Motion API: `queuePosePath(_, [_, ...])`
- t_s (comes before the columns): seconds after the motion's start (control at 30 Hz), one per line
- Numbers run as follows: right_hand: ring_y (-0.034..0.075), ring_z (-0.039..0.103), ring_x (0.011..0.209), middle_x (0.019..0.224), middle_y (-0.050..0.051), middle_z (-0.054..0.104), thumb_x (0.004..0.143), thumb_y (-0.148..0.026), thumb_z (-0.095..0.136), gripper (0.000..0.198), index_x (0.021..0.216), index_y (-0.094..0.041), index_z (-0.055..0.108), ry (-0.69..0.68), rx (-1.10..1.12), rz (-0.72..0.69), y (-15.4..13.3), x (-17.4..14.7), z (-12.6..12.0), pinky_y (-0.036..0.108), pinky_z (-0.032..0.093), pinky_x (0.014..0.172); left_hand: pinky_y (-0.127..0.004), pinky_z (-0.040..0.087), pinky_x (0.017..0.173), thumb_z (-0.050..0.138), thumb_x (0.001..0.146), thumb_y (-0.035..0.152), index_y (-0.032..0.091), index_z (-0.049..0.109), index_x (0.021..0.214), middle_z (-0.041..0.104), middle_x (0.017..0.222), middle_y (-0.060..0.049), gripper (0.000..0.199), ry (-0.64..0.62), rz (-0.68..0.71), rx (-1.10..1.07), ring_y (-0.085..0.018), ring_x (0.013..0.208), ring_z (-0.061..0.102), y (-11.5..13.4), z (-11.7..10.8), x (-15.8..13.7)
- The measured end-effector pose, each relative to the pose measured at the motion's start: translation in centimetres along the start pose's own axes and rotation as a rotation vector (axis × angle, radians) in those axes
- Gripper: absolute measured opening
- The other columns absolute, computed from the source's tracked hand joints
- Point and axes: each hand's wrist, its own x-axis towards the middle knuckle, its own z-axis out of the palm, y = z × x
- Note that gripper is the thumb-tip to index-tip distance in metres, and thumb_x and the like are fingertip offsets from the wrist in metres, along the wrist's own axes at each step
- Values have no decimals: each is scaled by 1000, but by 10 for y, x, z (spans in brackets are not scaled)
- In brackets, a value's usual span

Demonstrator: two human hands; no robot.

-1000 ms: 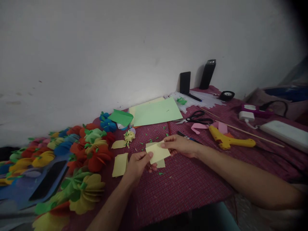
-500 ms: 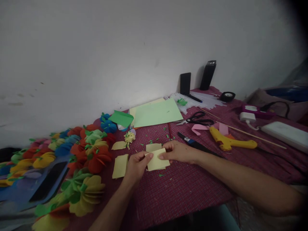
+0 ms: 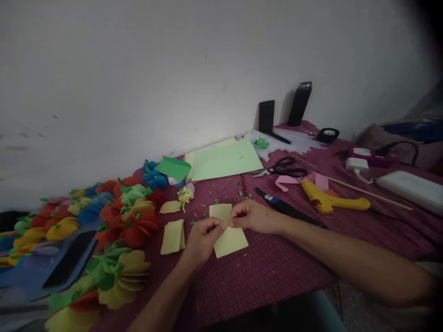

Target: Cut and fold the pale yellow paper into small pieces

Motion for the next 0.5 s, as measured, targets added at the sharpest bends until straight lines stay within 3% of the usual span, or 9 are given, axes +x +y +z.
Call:
queuePosePath(0.13, [7,46,48,53,-4,54,65,-27,56,13,63,-14,60,-23,93,75,-4,0,-14,19,35,49,-18,26,44,54,70,36,13,58,64,48,52,3,24,37,-18,-15,-7,47,38,1,-5,-1])
queuePosePath(0.27, [7,50,53,64,0,60,65,-29,56,15,66,-14,60,38,103,92,-11,-1,-24,20,39,53,-18,26,43,56,68,37,13,56,61,49,50,4,25,98,-43,-50,-7,46,38,3,-10,-1])
queuePosePath(0.5, [6,41,48,54,-4,50,68,-29,55,16,67,-14,60,8,17,15,-3,0,-1,19,32,47,-18,27,44,57,68,36,13,57,62,49,51,3,24,36,-44,-82,-7,46,38,2,-3,0])
